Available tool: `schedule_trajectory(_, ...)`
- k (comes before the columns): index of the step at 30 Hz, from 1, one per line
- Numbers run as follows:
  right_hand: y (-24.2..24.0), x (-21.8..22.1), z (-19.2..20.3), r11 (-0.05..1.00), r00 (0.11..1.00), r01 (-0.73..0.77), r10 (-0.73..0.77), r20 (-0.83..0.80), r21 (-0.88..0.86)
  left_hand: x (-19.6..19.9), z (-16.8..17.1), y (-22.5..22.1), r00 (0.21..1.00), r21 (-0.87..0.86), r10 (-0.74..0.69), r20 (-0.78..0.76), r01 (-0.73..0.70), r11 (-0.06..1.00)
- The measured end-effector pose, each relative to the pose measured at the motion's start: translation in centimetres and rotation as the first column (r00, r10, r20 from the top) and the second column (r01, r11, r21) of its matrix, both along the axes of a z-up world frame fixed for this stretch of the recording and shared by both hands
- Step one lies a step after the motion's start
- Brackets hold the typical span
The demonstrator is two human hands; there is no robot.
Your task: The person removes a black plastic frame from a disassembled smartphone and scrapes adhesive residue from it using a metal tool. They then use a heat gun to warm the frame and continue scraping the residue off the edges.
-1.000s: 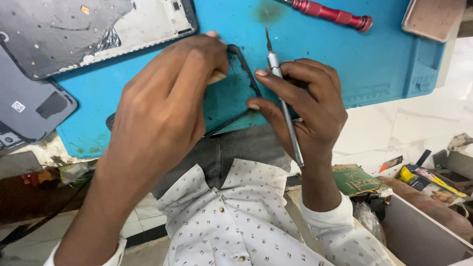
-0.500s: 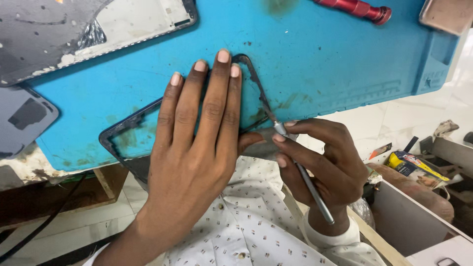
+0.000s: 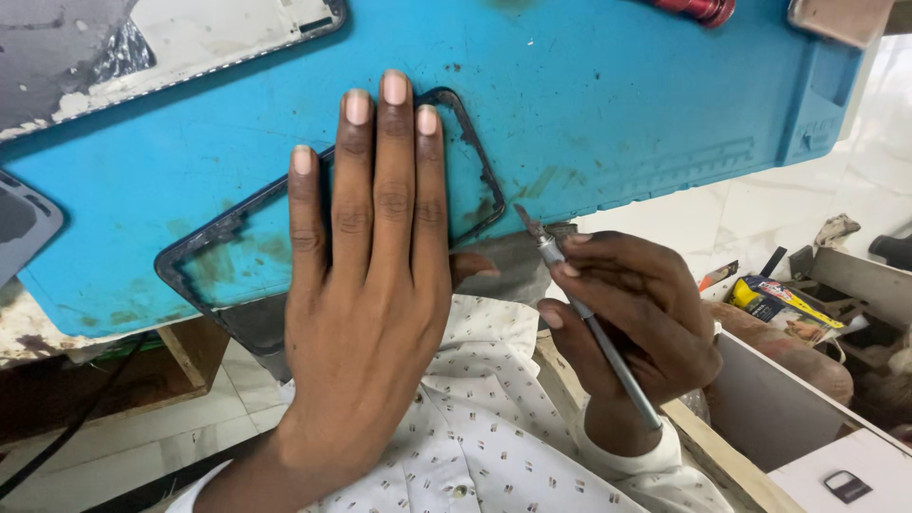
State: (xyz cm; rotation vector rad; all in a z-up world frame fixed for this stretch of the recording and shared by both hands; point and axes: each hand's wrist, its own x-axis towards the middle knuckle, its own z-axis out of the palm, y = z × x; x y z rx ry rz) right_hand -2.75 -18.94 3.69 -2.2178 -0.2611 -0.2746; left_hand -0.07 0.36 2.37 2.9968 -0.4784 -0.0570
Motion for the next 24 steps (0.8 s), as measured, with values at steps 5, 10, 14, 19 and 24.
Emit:
schedule_trajectory(5, 0.0, -0.7, -0.7, 1.000, 0.998, 0.019, -0.019, -0.067, -0.002, 0.0, -0.4, -0.3, 0.999, 0.063, 0.022, 0.040, -0.024, 0.998)
schedule_trajectory(10, 0.3, -1.2, -0.8, 0.998, 0.999, 0.032, -0.034, -0.019, -0.056, 0.0, -0.9, -0.6, 0.996, 0.132, 0.028, 0.085, -0.039, 0.990)
schedule_trajectory(14, 0.8, -0.9, -0.3, 0.995, 0.998, 0.055, -0.054, 0.012, -0.087, 0.0, -1.2, -1.2, 0.992, 0.096, 0.026, 0.125, -0.039, 0.995)
schedule_trajectory(19, 2.0, 0.2, -1.8, 0.991, 0.987, 0.131, -0.127, 0.100, -0.036, 0.3, -2.3, -1.4, 0.966, 0.107, -0.013, 0.259, -0.016, 0.994)
schedule_trajectory(24, 2.4, -0.6, -1.2, 0.987, 0.985, 0.158, -0.156, 0.071, -0.017, 0.2, -2.6, -1.1, 0.957, 0.167, -0.050, 0.286, 0.002, 0.986)
